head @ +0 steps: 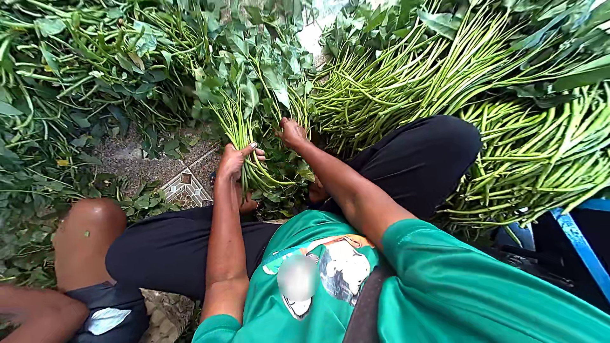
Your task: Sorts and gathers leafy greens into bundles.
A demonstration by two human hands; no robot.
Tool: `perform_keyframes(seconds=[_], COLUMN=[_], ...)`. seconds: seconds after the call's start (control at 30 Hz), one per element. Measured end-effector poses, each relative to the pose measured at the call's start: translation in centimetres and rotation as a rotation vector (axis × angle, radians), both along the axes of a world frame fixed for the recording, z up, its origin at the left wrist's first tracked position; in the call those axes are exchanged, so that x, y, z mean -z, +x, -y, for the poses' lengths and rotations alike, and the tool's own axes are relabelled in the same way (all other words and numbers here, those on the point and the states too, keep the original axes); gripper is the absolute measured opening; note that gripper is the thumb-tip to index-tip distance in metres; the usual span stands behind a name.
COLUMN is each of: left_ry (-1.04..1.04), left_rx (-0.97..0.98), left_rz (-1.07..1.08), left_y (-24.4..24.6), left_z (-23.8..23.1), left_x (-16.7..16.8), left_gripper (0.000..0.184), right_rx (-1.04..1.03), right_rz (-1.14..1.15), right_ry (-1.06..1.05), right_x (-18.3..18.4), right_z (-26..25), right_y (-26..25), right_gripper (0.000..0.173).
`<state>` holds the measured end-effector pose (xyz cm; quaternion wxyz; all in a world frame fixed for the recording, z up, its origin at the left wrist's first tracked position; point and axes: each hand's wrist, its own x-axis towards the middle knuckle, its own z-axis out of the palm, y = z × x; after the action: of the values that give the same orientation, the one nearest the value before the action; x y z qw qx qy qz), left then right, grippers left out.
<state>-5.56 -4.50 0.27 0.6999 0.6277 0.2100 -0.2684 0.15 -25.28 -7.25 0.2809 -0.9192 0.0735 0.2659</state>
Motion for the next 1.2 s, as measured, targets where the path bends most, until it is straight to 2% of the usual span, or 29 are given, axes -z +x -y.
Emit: perform_keyframes(seconds=[0.13, 0.27, 0.33, 0.4, 0.47, 0.53, 0.67, 0.83, 1.0, 1.07, 1.13, 1.17, 1.2], left_ry=[-0.137, -0.178, -0.159, -0.196, -0.211, -0.188, -0.17, -0.232, -0.327, -0.265, -0.159, -0.115, -0.082], left_rx=[-0.077, -0.152, -0.181, -0.175, -0.178, -0.268, -0.392, -0.397, -0.352, -0.358, -0.412, -0.446, -0.478], left_rz=[0.096, 0.371, 0.407, 0.342, 0.278, 0.194, 0.045, 0.014, 0.037, 0.052, 0.066, 0.082, 0.105], left_y=[-2.8, -2.4, -2.4, -2.5, -1.6, 0.1, 0.8, 0.5, 0.2, 0.3, 0.3, 0.4, 0.5], left_z=[-3.7, -6.2, -6.2, -5.5, -4.4, -3.5, -2.0, -0.7, -0.9, -0.8, -0.7, -0.8, -1.1], left_x=[-6.6, -8.3, -7.7, -6.5, -4.7, -2.4, 0.2, 1.3, 1.3, 1.3, 1.1, 0.9, 0.7], left_gripper=[0.025, 0.02, 0.026, 0.04, 0.035, 0.022, 0.013, 0.018, 0.024, 0.02, 0.016, 0.015, 0.015], right_rx=[-0.037, -0.005, 0.058, 0.085, 0.078, 0.086, 0.093, 0.008, 0.165, 0.096, -0.141, -0.262, -0.374], right_rz=[-0.146, -0.169, -0.041, 0.125, 0.253, 0.294, 0.315, 0.298, 0.11, 0.138, 0.098, 0.189, 0.304], right_ry=[-0.108, -0.082, -0.027, 0.028, 0.105, 0.211, 0.406, 0.604, 0.762, 0.675, 0.324, 0.186, 0.121], right_x=[1.4, 0.8, 0.4, -0.6, -2.3, -4.1, -6.6, -6.8, -5.9, -7.6, -14.9, -16.8, -16.7], right_z=[0.8, 2.8, 2.6, 1.7, 0.5, -0.6, -2.7, -5.6, -5.8, -5.7, -5.6, -5.6, -5.4], right_y=[-0.6, -0.5, -0.2, 0.3, 0.7, 0.4, -1.9, -6.6, -6.6, -7.0, -8.2, -9.1, -10.0], right_gripper=[0.037, 0.036, 0.037, 0.035, 0.034, 0.034, 0.03, 0.027, 0.026, 0.025, 0.021, 0.018, 0.016])
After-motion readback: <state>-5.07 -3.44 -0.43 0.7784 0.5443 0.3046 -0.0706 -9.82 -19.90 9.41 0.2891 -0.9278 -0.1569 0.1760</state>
